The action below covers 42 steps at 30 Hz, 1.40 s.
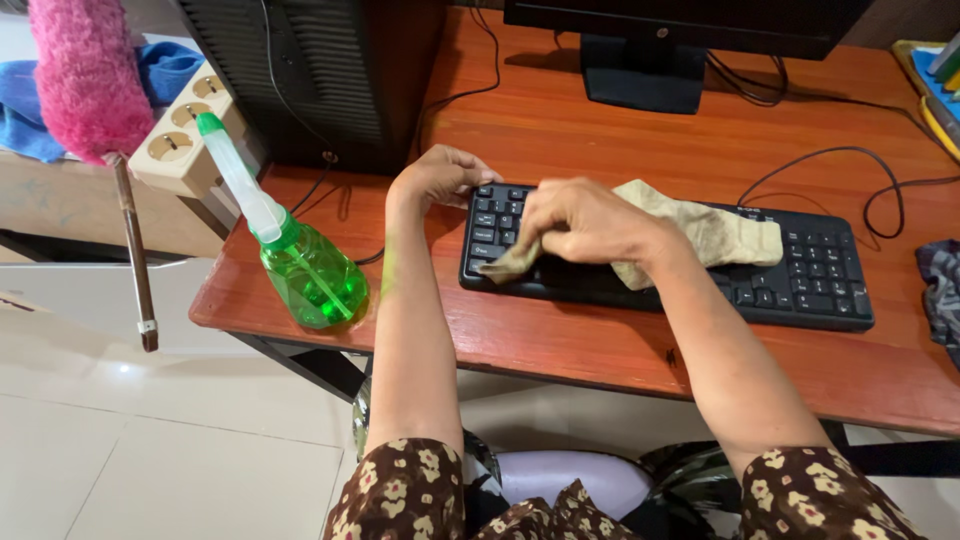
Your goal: The person wipes down a wooden desk with a cloth and spray bottle, then places a computer keyboard onto the clean surface and wipes the individual keys.
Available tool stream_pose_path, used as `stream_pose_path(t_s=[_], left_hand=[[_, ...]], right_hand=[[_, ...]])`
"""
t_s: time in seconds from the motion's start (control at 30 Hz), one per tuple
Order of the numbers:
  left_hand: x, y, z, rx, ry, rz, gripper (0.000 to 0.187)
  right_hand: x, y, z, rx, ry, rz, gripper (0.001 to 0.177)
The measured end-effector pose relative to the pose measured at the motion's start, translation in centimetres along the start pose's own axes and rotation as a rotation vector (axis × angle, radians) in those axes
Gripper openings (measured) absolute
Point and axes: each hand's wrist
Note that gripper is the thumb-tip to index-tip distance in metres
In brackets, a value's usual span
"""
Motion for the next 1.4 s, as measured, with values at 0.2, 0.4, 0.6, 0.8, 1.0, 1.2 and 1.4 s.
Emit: stream_pose_path(t_s=[0.2,0.4,0.6,0.8,1.0,1.2,1.4], left_hand=[[0.0,-0.2,0.1,0.025,0.040,0.027,0.013],[0.2,0.1,0.1,0.029,0.006,-0.010,0.013],[-0.2,-0.1,0.6,0.016,0.012,-0.010,0.012],[-0.6,-0.3,1.1,0.002,0.020,-0.002,0.012],[-0.5,-0.4,1.3,0.005,0.017,0.008,0.013],[-0.1,-0.2,0.7,0.033,0.115,0.097,0.013],[2.8,3.0,-1.2,0.188,0.556,0.103,0.018]], right_hand=[[-1.9,1.5,0.9,0.116,-0.055,0.012,0.061],[-2.8,2.1,0.9,-0.011,-0.073,-0.273,0.062],[-2.8,0.1,0.1,-0.057,0.137,-0.321,0.049],[-3.4,1.8,0.7,-0.016,-0.058,-0.187,0.053],[-2.2,0.0,-0.1,-0.234,0.114,-0.097,0.054],[-2.2,-3.9,-3.7,-0.200,0.542,-0.171,0.053],[0.7,-9.5,-8.4,0.511,0.058,-0.032,0.041]])
Point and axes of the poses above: each hand's wrist, its own z-axis towards the middle knuckle, its own y-axis out of the palm, x = y × z, and after that the axes turned 3 degrees about -y, right-handed
